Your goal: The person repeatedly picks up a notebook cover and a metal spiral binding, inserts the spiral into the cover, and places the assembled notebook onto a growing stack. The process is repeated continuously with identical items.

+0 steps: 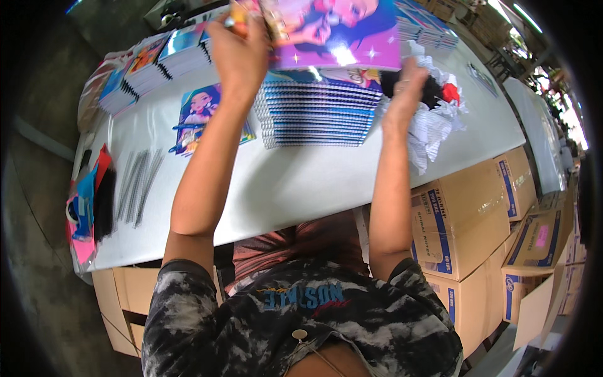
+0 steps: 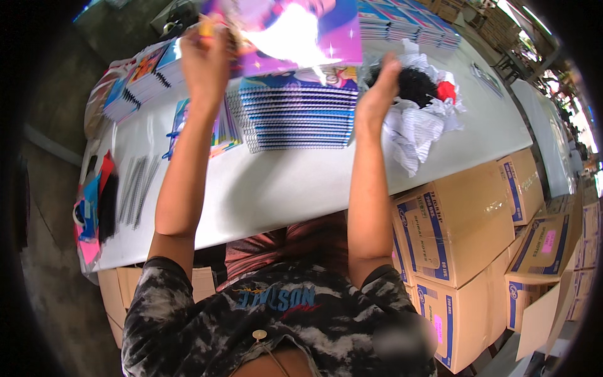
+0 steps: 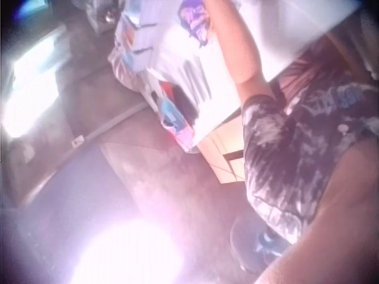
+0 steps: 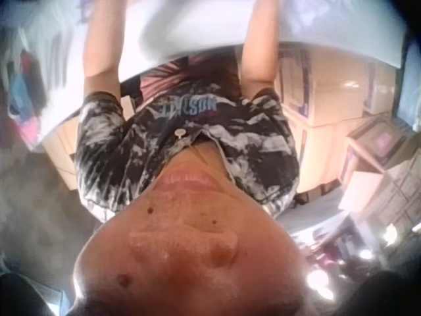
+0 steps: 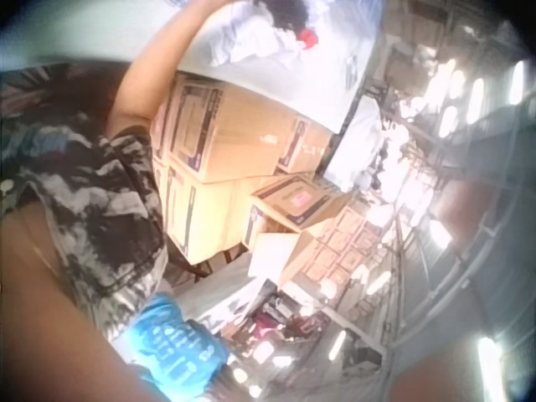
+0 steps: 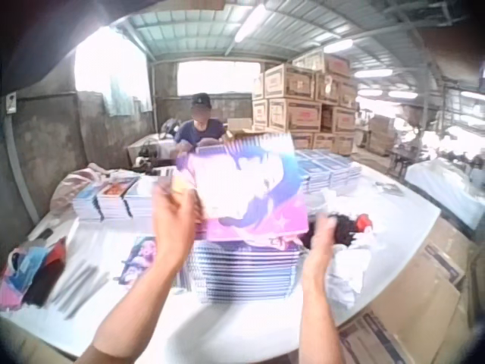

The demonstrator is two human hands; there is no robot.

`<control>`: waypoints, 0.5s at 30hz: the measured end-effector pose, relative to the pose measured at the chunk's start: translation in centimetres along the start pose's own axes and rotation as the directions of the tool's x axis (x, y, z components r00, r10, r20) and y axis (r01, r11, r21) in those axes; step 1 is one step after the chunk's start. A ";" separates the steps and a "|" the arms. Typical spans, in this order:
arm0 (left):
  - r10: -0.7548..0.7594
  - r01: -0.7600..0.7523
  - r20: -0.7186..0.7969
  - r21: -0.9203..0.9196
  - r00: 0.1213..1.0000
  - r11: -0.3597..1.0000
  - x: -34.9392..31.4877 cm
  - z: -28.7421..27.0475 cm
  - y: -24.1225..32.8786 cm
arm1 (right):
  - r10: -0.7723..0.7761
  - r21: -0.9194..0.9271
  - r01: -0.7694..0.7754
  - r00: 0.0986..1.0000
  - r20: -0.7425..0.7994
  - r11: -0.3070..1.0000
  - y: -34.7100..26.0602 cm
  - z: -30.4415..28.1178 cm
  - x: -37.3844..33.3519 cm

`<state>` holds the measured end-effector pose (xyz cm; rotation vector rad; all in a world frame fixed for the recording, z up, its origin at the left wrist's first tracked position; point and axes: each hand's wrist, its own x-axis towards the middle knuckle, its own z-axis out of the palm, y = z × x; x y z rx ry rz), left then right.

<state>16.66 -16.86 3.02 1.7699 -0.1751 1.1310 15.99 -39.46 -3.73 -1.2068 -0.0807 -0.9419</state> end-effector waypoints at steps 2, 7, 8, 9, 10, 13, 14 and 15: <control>-0.101 -0.073 0.369 0.428 0.924 0.901 -0.7 1.9 -6.6 | 0.075 -0.110 -0.062 0.990 0.121 0.992 2.3 0.5 -1.1; -0.169 0.120 0.189 0.246 0.967 0.962 -5.1 1.5 -5.1 | 0.006 -0.225 0.000 1.000 0.029 0.974 1.9 0.2 -3.0; -0.195 0.168 0.129 0.195 0.972 0.966 -5.8 1.5 -4.9 | -0.003 -0.245 0.004 1.000 0.001 0.970 1.9 0.4 -3.1; -0.223 0.211 0.069 0.141 0.972 0.967 -6.5 1.6 -4.7 | -0.014 -0.265 0.006 1.000 -0.026 0.964 2.1 0.6 -3.0; -0.254 0.252 0.007 0.081 0.967 0.964 -6.9 1.8 -4.7 | -0.028 -0.285 0.013 0.998 -0.049 0.958 2.1 0.8 -2.8; -0.253 0.253 -0.003 0.091 0.967 0.963 -6.8 1.8 -5.4 | 0.094 -0.247 -0.110 0.993 -0.077 0.963 1.9 1.2 -2.7; -0.275 0.268 0.042 0.123 0.960 0.955 -6.7 1.7 -5.6 | 0.069 -0.268 -0.090 0.994 -0.085 0.959 2.0 1.2 -2.7; -0.298 0.282 0.086 0.156 0.951 0.947 -6.5 1.5 -5.7 | 0.045 -0.288 -0.070 0.995 -0.090 0.955 2.2 1.3 -2.6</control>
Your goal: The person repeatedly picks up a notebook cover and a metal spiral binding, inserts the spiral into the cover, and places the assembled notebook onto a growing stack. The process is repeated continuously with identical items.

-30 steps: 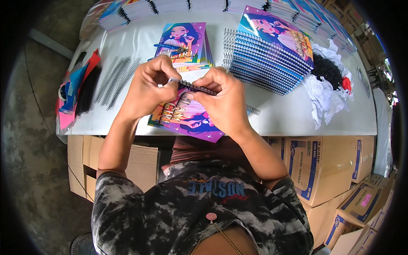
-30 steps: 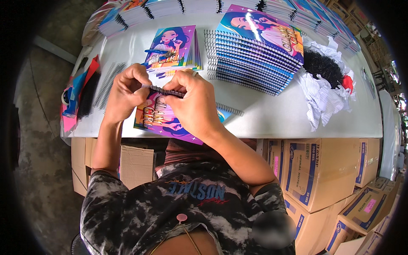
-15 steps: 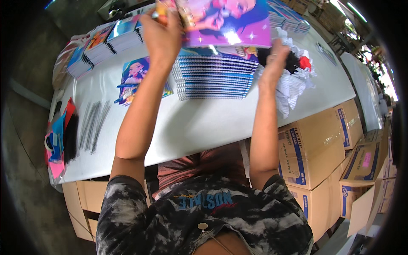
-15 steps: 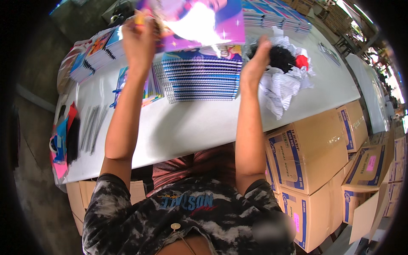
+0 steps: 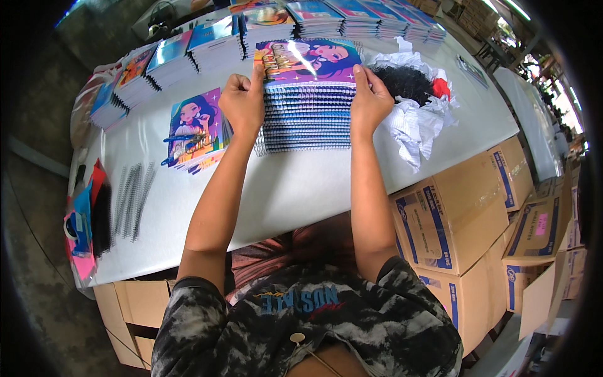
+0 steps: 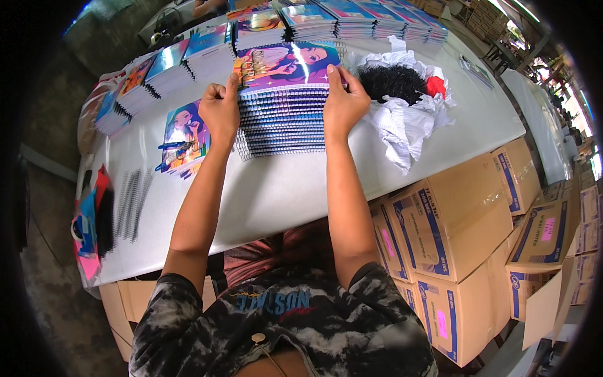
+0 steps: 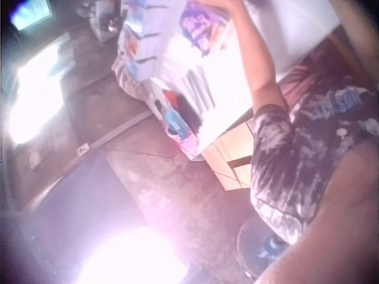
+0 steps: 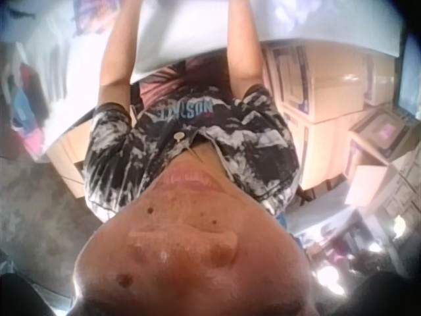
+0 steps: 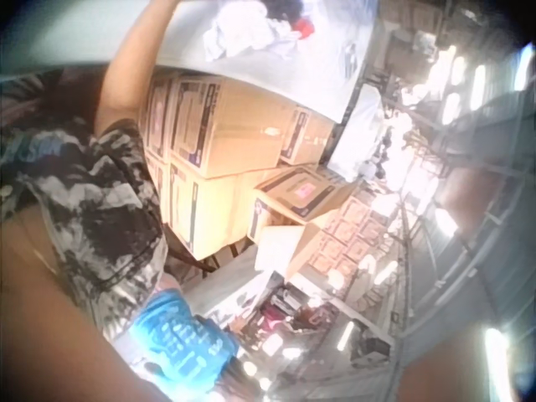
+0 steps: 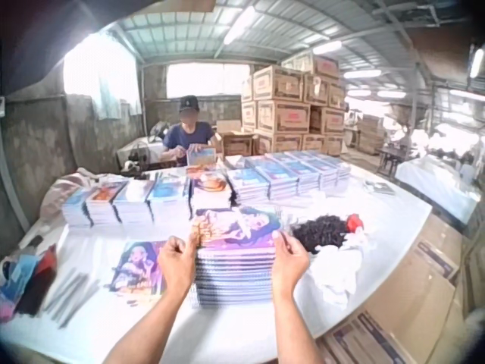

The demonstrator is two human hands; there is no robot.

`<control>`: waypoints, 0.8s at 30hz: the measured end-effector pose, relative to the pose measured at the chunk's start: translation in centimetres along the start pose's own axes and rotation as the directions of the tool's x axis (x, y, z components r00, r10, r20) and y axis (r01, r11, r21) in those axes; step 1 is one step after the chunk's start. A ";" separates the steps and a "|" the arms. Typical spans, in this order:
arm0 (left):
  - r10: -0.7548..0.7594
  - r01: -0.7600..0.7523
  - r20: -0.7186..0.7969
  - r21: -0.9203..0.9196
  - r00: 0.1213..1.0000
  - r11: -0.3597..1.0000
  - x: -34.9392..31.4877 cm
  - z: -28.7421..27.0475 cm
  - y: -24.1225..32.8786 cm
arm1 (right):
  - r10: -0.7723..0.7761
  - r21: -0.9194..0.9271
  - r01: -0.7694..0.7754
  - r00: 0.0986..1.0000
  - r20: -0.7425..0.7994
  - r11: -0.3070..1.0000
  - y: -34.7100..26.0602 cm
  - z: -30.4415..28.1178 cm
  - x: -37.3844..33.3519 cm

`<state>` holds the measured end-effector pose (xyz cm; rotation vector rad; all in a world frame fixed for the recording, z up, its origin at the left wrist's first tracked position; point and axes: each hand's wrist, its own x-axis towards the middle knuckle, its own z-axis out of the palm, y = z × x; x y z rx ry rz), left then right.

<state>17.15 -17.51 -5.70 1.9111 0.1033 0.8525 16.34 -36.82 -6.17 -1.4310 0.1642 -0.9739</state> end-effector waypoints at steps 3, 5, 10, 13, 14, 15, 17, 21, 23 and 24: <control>0.054 -0.064 0.121 0.075 0.991 0.995 0.7 -2.2 -0.3 | -0.063 0.024 0.064 0.998 -0.005 0.998 0.5 -0.5 -0.1; 0.191 -0.210 0.137 0.141 0.972 0.967 0.5 -5.2 -0.5 | -0.101 0.060 0.102 0.995 -0.021 0.993 0.7 -1.7 -0.6; 0.254 -0.416 0.331 0.676 0.909 0.608 -2.7 -15.7 -8.4 | -0.188 -0.166 0.187 0.982 0.008 0.968 2.3 -8.6 -6.0; 0.241 -0.379 0.295 0.782 0.925 0.496 -5.4 -17.4 -12.3 | -0.138 -0.184 0.154 0.985 0.100 0.971 2.4 -9.6 -10.4; 0.226 -0.353 0.273 0.768 0.935 0.534 -5.4 -18.0 -12.7 | -0.114 -0.185 0.137 0.984 0.134 0.973 2.1 -9.3 -11.6; 0.198 -0.356 0.296 0.768 0.934 0.533 -5.2 -18.4 -13.0 | -0.118 -0.195 0.156 0.974 0.195 0.968 1.8 -8.9 -12.5; 0.149 -0.367 0.344 0.754 0.927 0.545 -4.0 -18.5 -11.8 | -0.134 -0.223 0.207 0.943 0.306 0.953 0.9 -8.3 -13.9; 0.402 -0.627 0.481 0.605 0.779 0.490 -2.6 -18.3 -10.2 | -0.088 -0.130 0.168 0.879 0.469 0.977 1.4 -6.8 -16.0; 0.469 -0.676 0.488 0.570 0.736 0.467 -1.6 -18.2 -9.9 | -0.067 -0.176 0.196 0.830 0.553 0.965 1.7 -6.6 -16.7; 0.501 -0.699 0.491 0.552 0.713 0.454 -0.8 -18.2 -9.5 | -0.055 -0.198 0.211 0.803 0.593 0.957 1.8 -6.6 -17.0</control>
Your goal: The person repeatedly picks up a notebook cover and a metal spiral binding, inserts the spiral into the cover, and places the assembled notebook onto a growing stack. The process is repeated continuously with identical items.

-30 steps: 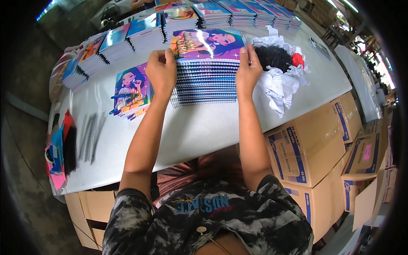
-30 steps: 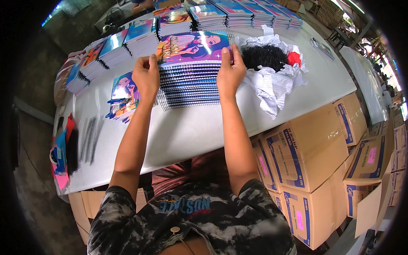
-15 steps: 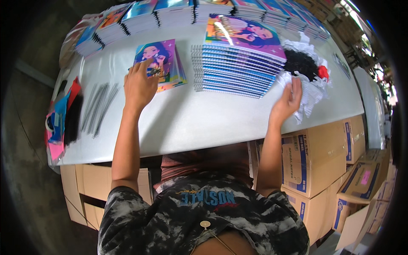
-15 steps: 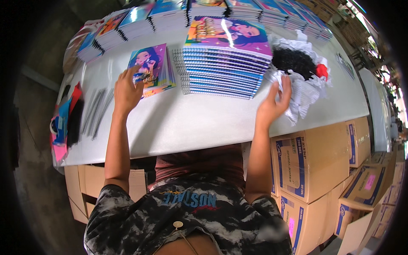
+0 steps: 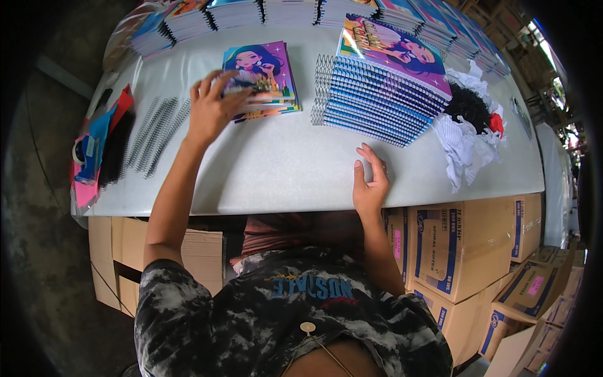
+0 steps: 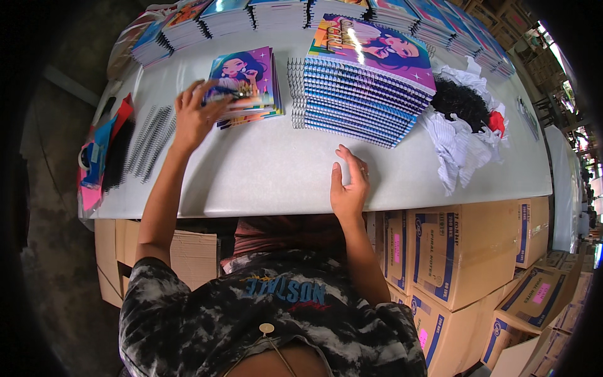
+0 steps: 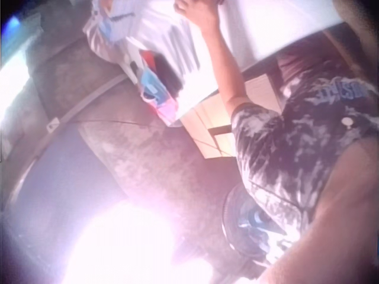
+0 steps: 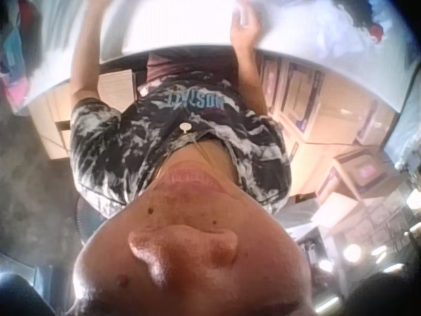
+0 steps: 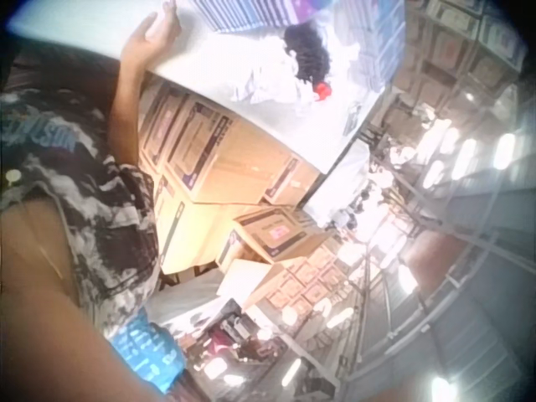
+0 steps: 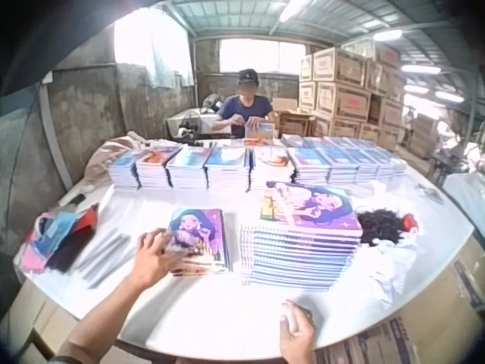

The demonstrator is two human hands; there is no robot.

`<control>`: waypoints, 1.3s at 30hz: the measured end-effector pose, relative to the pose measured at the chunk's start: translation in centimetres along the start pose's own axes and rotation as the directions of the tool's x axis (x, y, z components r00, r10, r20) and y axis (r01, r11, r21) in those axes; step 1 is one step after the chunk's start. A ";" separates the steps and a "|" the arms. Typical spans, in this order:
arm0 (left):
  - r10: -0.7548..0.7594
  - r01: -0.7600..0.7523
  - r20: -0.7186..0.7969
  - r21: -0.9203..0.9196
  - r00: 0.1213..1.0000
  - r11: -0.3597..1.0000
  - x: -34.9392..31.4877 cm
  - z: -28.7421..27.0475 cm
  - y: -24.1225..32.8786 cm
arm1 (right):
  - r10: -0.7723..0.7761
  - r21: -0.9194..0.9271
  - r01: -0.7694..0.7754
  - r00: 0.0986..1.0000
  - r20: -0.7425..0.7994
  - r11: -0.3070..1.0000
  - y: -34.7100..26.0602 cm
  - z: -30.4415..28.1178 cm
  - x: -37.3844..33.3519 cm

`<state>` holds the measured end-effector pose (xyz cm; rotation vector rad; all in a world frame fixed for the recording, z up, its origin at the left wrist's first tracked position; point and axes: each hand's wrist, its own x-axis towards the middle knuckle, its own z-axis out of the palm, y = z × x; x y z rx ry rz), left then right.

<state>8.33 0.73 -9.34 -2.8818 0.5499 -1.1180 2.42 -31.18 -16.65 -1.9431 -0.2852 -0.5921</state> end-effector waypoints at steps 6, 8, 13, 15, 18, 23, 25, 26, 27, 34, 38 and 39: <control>0.120 -0.104 -0.156 0.104 0.980 0.989 6.0 -3.9 -1.0 | 0.104 0.047 -0.106 0.993 0.046 0.993 0.6 -0.4 0.0; 0.133 -0.131 -0.036 0.056 0.990 0.990 6.2 -6.6 0.3 | 0.042 -0.013 -0.041 0.998 0.046 0.999 0.0 -0.7 -0.1; 0.331 -0.286 0.171 -0.240 0.928 0.928 0.3 -11.8 9.0 | -0.313 -0.159 0.365 0.908 0.279 0.917 -8.5 -1.2 0.4; 0.354 -0.268 0.160 -0.395 0.922 0.879 -1.3 -12.9 11.2 | -0.343 -0.160 0.485 0.780 0.524 0.860 -10.6 0.2 0.7; 0.090 0.014 0.172 -0.526 0.981 0.850 -1.8 -13.5 10.0 | -0.192 0.060 0.199 0.756 0.625 0.978 -10.0 -0.1 2.1; -0.610 0.484 0.201 -0.806 0.767 0.342 -3.5 -9.3 7.8 | 0.060 0.628 -0.327 0.911 0.408 0.706 -6.9 -0.5 2.8; -0.536 0.596 0.548 -0.797 0.643 -0.100 -6.1 -5.0 8.1 | 0.102 0.604 -0.403 0.877 0.469 0.688 -3.2 1.0 1.7; -0.510 0.673 0.663 -0.711 0.548 -0.202 -7.1 -3.0 8.7 | 0.134 0.570 -0.436 0.859 0.494 0.696 -1.3 1.9 1.0; -0.520 0.645 0.612 -0.750 0.596 -0.145 -8.1 -1.4 9.2 | 0.159 0.538 -0.467 0.839 0.521 0.702 -0.3 2.5 0.8; -0.380 0.461 0.294 -0.293 0.877 0.838 -8.8 -0.4 1.0 | -0.031 0.609 -0.370 0.838 0.545 0.701 -2.5 0.7 2.4; -0.696 0.615 0.003 0.465 0.718 0.637 -10.8 -0.5 -8.4 | -0.087 0.603 -0.297 0.847 0.524 0.740 -2.3 1.2 2.6; -0.774 0.685 0.113 0.400 0.622 0.609 -11.0 -0.8 -9.3 | -0.105 0.632 -0.292 0.851 0.514 0.718 -2.3 1.3 2.7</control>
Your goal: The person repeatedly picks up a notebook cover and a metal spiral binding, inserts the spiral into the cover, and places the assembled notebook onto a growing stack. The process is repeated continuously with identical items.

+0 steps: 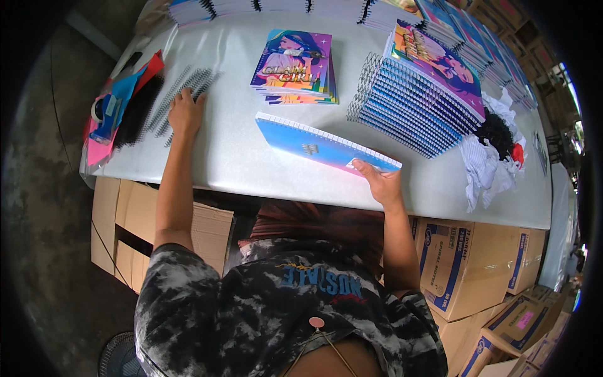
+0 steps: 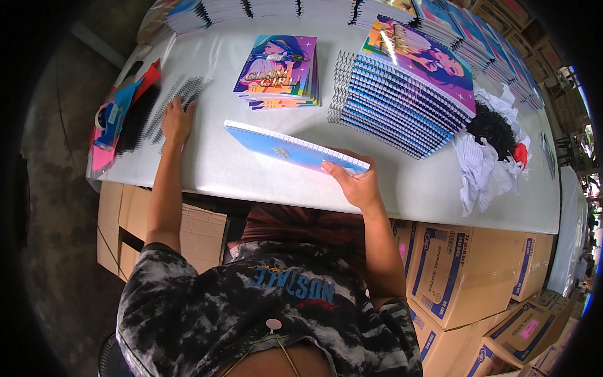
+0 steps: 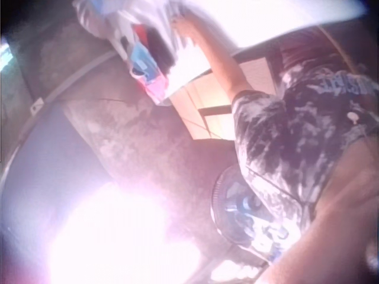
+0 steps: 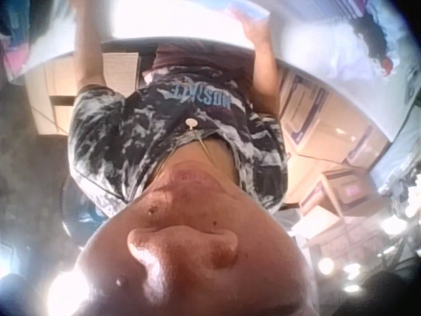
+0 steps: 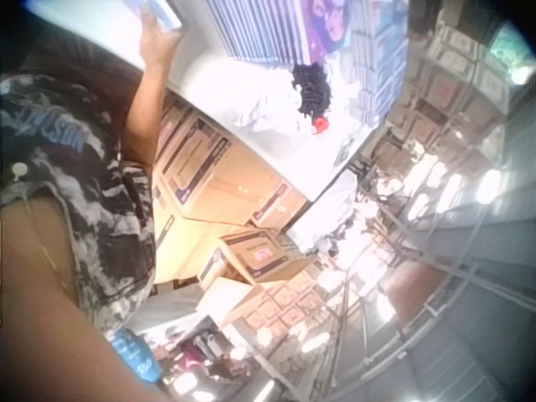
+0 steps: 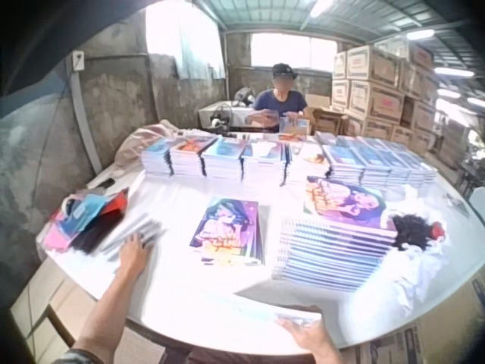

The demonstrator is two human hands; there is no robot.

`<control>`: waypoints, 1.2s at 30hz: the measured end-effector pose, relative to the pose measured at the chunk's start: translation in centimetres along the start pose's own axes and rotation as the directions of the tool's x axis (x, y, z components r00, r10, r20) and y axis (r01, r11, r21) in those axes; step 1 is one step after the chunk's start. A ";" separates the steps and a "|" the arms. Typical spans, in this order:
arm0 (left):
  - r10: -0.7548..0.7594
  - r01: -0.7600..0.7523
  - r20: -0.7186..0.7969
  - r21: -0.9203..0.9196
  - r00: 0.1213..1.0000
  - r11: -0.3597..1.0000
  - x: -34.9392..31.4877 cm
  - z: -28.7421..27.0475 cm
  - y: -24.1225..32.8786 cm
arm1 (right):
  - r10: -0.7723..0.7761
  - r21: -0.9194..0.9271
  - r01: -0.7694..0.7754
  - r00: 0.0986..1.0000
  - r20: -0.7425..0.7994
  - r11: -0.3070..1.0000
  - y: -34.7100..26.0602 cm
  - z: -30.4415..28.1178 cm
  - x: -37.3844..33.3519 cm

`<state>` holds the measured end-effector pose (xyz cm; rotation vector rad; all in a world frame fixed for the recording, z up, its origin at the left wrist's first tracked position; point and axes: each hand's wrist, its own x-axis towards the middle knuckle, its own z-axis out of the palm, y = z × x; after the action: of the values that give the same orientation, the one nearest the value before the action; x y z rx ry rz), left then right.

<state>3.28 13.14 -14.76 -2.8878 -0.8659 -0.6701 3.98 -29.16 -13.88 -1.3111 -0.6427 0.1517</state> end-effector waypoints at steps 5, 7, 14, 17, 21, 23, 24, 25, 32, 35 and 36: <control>0.043 -0.034 0.117 -0.080 0.992 0.996 2.0 -2.2 -0.9 | -0.119 0.031 0.119 0.993 -0.021 0.992 -1.8 1.5 1.6; 0.059 -0.048 0.089 -0.122 0.994 0.991 2.9 -3.4 -1.5 | -0.099 -0.033 0.101 0.994 0.041 0.994 -1.5 0.4 1.3; 0.383 -0.147 0.034 -0.888 0.923 0.435 -0.4 -9.3 4.6 | -0.121 -0.168 0.109 0.991 -0.059 0.980 -1.2 -0.1 1.8; 0.518 0.180 0.339 -0.926 0.785 0.332 -3.8 -12.8 8.3 | -0.115 -0.156 0.104 0.991 -0.062 0.982 -1.1 -0.3 1.9; 0.565 0.043 0.283 -0.916 0.775 0.400 -4.3 -11.0 8.8 | -0.075 -0.169 0.060 0.994 -0.082 0.984 -1.1 -0.2 2.1; 0.556 0.060 0.301 -0.911 0.775 0.409 -4.3 -11.0 9.2 | -0.093 -0.157 0.081 0.993 -0.074 0.984 -1.1 -0.1 2.1; 0.554 0.079 0.320 -0.907 0.769 0.414 -4.2 -11.2 9.5 | -0.102 -0.151 0.090 0.992 -0.071 0.984 -1.2 -0.1 2.1; 0.550 0.098 0.339 -0.902 0.763 0.420 -4.2 -11.4 9.6 | -0.097 -0.152 0.086 0.993 -0.068 0.985 -1.2 -0.1 2.0; 0.639 0.326 0.484 -0.875 0.598 0.357 -2.7 -11.3 9.7 | -0.091 -0.138 0.083 0.994 -0.056 0.987 -1.3 -0.1 1.9; 0.617 0.379 0.524 -0.852 0.587 0.362 -2.8 -11.6 9.8 | -0.070 -0.166 0.063 0.997 -0.038 0.984 -1.3 -0.2 1.8; 0.600 0.396 0.545 -0.839 0.586 0.375 -2.7 -11.6 10.0 | -0.060 -0.183 0.053 0.998 -0.031 0.982 -1.3 -0.3 1.8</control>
<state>2.04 1.34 -4.68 -4.4045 -0.1049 0.6457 5.23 -28.93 -12.07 -1.4662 -0.6744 0.0228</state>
